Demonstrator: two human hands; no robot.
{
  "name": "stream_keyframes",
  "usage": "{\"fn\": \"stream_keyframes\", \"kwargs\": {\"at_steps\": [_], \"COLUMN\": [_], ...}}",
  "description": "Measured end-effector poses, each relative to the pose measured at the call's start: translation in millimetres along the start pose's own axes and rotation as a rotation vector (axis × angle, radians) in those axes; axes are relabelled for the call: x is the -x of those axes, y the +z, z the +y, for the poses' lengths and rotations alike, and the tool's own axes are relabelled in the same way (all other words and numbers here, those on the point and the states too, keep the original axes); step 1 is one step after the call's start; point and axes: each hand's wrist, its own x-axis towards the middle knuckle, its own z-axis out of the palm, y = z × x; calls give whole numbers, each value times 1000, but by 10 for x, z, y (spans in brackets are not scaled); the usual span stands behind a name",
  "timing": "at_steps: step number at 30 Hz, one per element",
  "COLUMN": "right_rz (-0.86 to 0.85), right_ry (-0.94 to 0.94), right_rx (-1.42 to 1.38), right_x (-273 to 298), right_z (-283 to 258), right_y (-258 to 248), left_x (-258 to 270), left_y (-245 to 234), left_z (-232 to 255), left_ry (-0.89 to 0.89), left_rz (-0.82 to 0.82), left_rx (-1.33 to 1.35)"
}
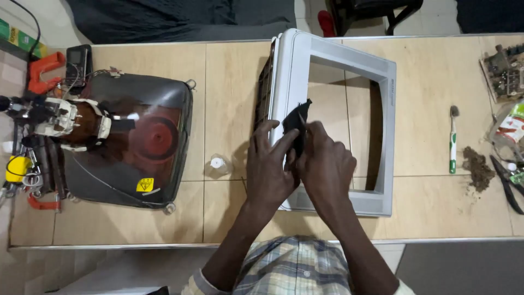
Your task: The person wipes the exterior and interior surfaces of a white CRT monitor casing using a black cloth. They rotate the casing to clean multiple sides, including the front bezel, back panel, and ventilation grilles, while working at a cluttered workbench.
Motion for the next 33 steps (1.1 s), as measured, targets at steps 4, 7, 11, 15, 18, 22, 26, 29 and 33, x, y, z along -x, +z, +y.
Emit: {"fn": "stream_keyframes", "kwargs": {"at_steps": [4,7,11,15,18,22,26,29,33], "right_rz": [-53,-27,-7,59,30,-28,-53,1,-30], "right_ry": [36,30,34,-32,-2,51,73,40,48], "right_rx": [42,20,-55,-51,-55,33,65,27,70], "right_x": [-65,-25,60,-47,-38,-102,-71,-121,-89], "right_z": [-36,33,9,49,-19,-68,-97,-89,-119], "right_y": [-50,-15,-35,56,0,33,-12,70,52], "left_x": [-54,6,-1,-29,-29,-42,-12,-39,-23], "left_y": [-25,49,-1,16,-25,-31,-17,-18,-6], "left_z": [-21,-44,-14,-9,4,-8,-22,-35,-36], "left_ry": [8,8,0,-12,-44,-20,-8,46,22], "left_rz": [-2,3,12,9,-32,-34,-15,-5,17], "left_rx": [-13,-12,8,-3,26,69,37,88,20]}}
